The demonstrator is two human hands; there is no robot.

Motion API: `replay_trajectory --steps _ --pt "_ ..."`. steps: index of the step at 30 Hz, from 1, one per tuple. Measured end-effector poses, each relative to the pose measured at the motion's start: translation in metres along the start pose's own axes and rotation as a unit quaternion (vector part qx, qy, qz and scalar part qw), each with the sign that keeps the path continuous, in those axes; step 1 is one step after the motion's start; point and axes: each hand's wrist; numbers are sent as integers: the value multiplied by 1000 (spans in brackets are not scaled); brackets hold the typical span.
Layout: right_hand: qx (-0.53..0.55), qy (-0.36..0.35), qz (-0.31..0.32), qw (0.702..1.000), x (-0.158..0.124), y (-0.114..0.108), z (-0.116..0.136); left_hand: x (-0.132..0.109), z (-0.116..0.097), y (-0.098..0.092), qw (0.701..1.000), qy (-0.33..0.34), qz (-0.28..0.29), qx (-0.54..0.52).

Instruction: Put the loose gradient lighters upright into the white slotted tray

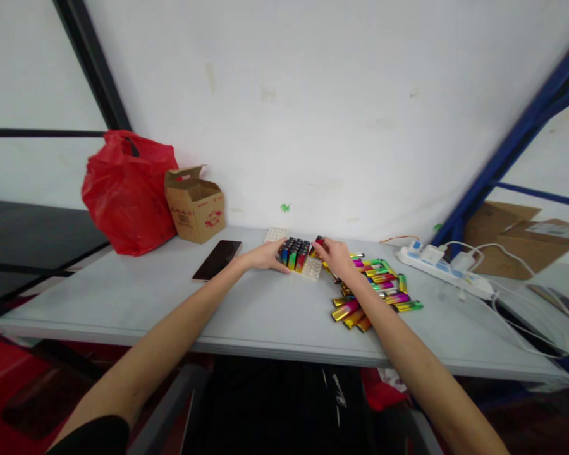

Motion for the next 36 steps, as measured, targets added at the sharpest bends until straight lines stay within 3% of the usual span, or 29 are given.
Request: replay_trajectory --steps 6,14,18,22,27,31,36 --pt "-4 -25 107 994 0 3 -3 -1 -1 -1 1000 -9 -3 23" --pt "13 -59 118 991 1 -3 -8 -2 -5 -1 1000 -13 -8 21" --pt "58 -44 91 993 0 -14 -13 -1 -5 -1 1000 -6 -3 26" --pt "90 -28 103 990 1 -18 -17 1 -4 -1 999 -10 -4 38" --pt "6 -39 93 995 -1 -4 -26 0 -4 0 1000 -2 -11 28" --pt "-93 -45 147 984 -1 7 -31 -1 -5 0 999 -15 -12 42" --pt "-91 -27 149 984 2 5 -30 -2 -7 -1 999 -8 -12 38"
Point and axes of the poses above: each hand's wrist, its own x-axis towards the middle knuckle, its own y-axis out of the palm, z = x × y, and after that the axes turned 6 degrees about -z, right-handed
